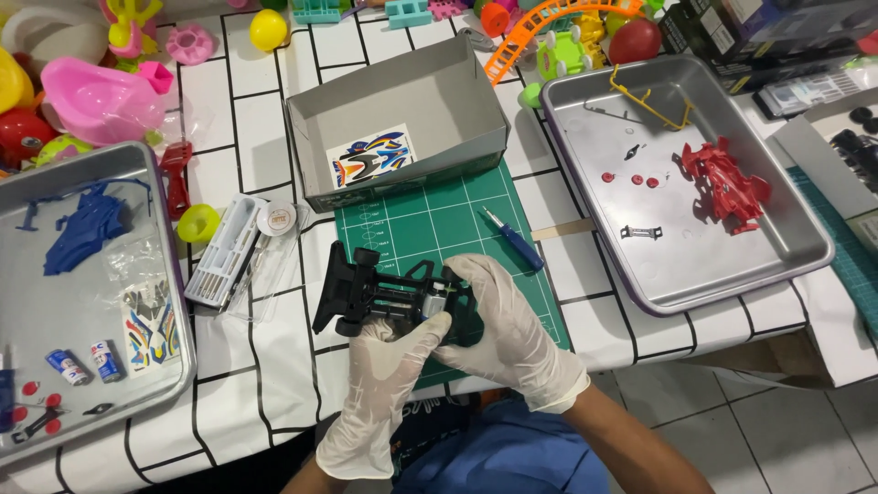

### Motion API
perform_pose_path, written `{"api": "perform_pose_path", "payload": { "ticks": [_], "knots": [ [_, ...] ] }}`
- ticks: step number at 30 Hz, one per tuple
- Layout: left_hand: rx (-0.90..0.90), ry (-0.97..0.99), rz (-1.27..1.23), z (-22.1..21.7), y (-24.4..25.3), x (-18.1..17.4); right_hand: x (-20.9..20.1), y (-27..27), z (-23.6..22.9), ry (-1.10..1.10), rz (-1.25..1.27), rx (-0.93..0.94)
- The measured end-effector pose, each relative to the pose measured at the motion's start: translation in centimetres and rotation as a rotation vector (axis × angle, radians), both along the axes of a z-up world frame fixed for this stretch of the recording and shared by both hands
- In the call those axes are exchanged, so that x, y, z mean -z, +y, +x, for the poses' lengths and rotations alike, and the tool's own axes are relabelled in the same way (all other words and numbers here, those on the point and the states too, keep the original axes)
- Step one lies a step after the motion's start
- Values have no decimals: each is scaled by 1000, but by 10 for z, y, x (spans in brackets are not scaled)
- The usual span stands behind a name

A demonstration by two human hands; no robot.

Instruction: The person assembles a remote control car on a green cutting mat. They attach wheels to the black chassis, then fit the red body shell onto the frame. Finally, they use a screwdriver to secure the body shell to the chassis.

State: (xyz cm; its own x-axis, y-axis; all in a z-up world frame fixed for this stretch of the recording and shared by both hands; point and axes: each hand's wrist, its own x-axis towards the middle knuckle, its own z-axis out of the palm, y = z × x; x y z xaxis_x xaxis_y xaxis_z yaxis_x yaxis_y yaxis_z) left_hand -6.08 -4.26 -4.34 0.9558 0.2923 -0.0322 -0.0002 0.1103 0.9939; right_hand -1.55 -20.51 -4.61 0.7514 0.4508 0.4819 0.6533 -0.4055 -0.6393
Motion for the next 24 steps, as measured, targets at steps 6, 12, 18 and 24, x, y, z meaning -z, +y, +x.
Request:
{"api": "perform_pose_path", "payload": {
  "ticks": [6,12,18,24],
  "knots": [
    [45,404,80,12,5,-39,-31,-22,-8,-42,10,38],
    [189,760,164,22,21,-72,-56,-118,34,-19,-80,257],
    [186,885,206,32,30,-72,-47,-221,94,393,-613,486],
    [162,1004,698,38,14,-91,-14,-241,101,394,-689,400]
  ]
}}
